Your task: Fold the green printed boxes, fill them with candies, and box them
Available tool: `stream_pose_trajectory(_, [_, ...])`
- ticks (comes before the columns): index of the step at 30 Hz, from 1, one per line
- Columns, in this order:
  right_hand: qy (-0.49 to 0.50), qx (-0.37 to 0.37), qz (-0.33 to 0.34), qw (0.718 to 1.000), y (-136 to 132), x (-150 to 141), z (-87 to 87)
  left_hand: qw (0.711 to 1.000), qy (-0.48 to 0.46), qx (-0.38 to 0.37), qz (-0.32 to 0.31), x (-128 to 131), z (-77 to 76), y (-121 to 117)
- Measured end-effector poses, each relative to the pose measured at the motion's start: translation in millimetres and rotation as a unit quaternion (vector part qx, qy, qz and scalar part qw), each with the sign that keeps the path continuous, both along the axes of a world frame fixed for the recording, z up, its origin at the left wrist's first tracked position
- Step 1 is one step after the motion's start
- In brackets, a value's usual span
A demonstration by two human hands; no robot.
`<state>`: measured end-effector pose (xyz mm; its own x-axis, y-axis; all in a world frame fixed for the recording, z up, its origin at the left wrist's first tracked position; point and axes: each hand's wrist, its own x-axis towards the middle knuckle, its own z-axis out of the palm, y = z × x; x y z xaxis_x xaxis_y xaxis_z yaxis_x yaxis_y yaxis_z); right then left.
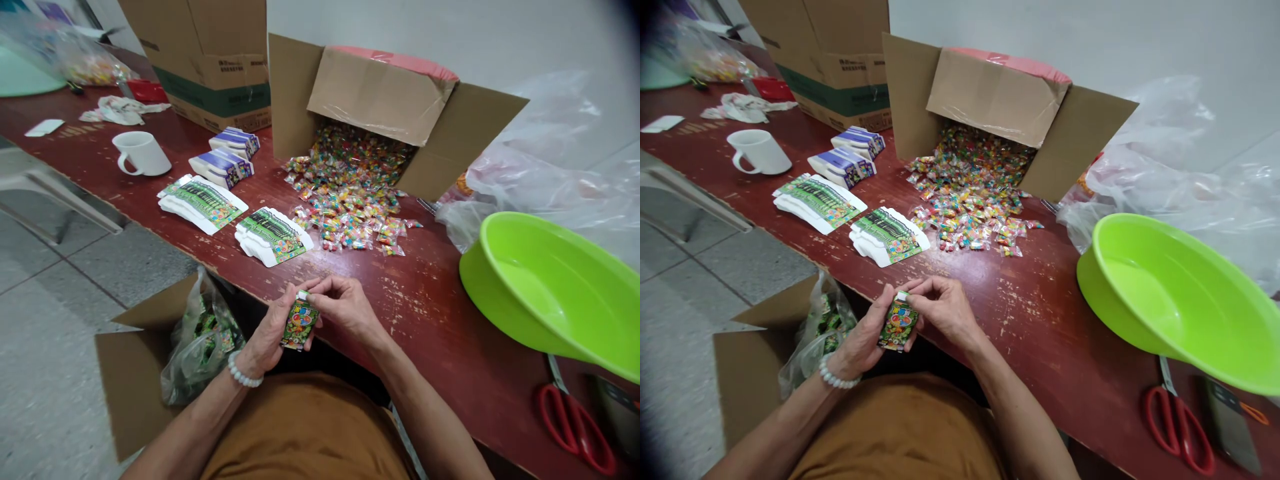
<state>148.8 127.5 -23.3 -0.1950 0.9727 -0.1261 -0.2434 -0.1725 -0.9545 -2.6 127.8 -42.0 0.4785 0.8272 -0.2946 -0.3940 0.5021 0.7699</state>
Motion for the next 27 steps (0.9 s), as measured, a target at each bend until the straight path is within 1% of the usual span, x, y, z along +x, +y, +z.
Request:
stream_pose_trajectory(2, [-0.063,0.072,0.019,0.995,-2.4,1.6,0.9,1.000,-0.012,-0.026,0.005,-0.9,0.7,1.4])
stream_pose_trajectory(3, [-0.108,0.123,0.021,0.986,-4.1,2.5,1.6,0.999,-0.022,-0.047,0.004,-0.9,1.5,2.3])
stream_pose_trajectory(4, [-0.161,0.176,0.019,0.971,-6.1,3.4,2.2,0.997,-0.033,-0.070,0.004,-0.4,2.3,3.2])
stream_pose_trajectory(5, [-0.223,0.226,0.014,0.948,-8.5,4.1,2.4,0.995,-0.044,-0.092,0.009,0.6,3.1,4.0])
stream_pose_trajectory(6, [-0.288,0.269,0.006,0.919,-11.3,4.4,1.9,0.992,-0.054,-0.110,0.021,2.2,3.8,4.7])
stream_pose_trajectory(8, [-0.398,0.323,0.002,0.859,-17.8,3.9,-1.3,0.987,-0.071,-0.131,0.066,6.6,4.4,5.2])
stream_pose_trajectory(10, [-0.472,0.343,0.012,0.812,-23.5,1.5,-7.7,0.982,-0.081,-0.138,0.103,11.2,3.2,5.0])
stream_pose_trajectory(11, [-0.497,0.351,0.012,0.793,-25.2,-0.7,-12.1,0.981,-0.085,-0.138,0.110,12.8,1.4,4.7])
stream_pose_trajectory(13, [-0.529,0.364,0.006,0.766,-25.4,-7.3,-22.2,0.982,-0.084,-0.126,0.116,13.9,-4.8,3.7])
stream_pose_trajectory(14, [-0.536,0.370,0.005,0.759,-24.2,-11.8,-27.4,0.983,-0.077,-0.118,0.120,13.0,-8.9,2.8])
stream_pose_trajectory(16, [-0.527,0.375,0.023,0.762,-20.7,-21.4,-36.3,0.984,-0.047,-0.109,0.133,6.9,-17.9,-0.4])
stream_pose_trajectory(18, [-0.500,0.369,0.068,0.780,-17.2,-28.9,-42.2,0.986,0.000,-0.099,0.136,-7.9,-26.6,-3.7])
stream_pose_trajectory(20, [-0.477,0.351,0.087,0.801,-14.3,-30.6,-45.6,0.983,0.086,-0.049,0.153,-35.0,-34.8,-3.6])
stream_pose_trajectory(21, [-0.472,0.338,0.080,0.810,-12.9,-28.7,-46.8,0.972,0.158,-0.005,0.174,-53.4,-38.7,-1.3])
stream_pose_trajectory(22, [-0.469,0.326,0.066,0.818,-11.5,-25.2,-48.0,0.946,0.246,0.041,0.205,-74.3,-42.5,2.6])
stream_pose_trajectory(23, [-0.467,0.315,0.049,0.825,-10.1,-20.4,-49.3,0.889,0.368,0.095,0.254,-96.5,-46.0,8.0])
stream_pose_trajectory(24, [-0.465,0.308,0.034,0.830,-8.6,-14.9,-50.8,0.814,0.491,0.142,0.275,-118.4,-49.0,14.3])
stream_pose_trajectory(25, [-0.462,0.304,0.024,0.833,-7.3,-9.4,-52.4,0.781,0.533,0.148,0.288,-138.3,-51.2,21.3])
stream_pose_trajectory(26, [-0.459,0.303,0.019,0.835,-6.0,-4.6,-54.3,0.760,0.557,0.147,0.299,-154.6,-52.3,28.5])
stream_pose_trajectory(27, [-0.458,0.302,0.016,0.836,-5.0,-0.9,-56.4,0.742,0.577,0.146,0.308,-165.6,-52.2,35.5])
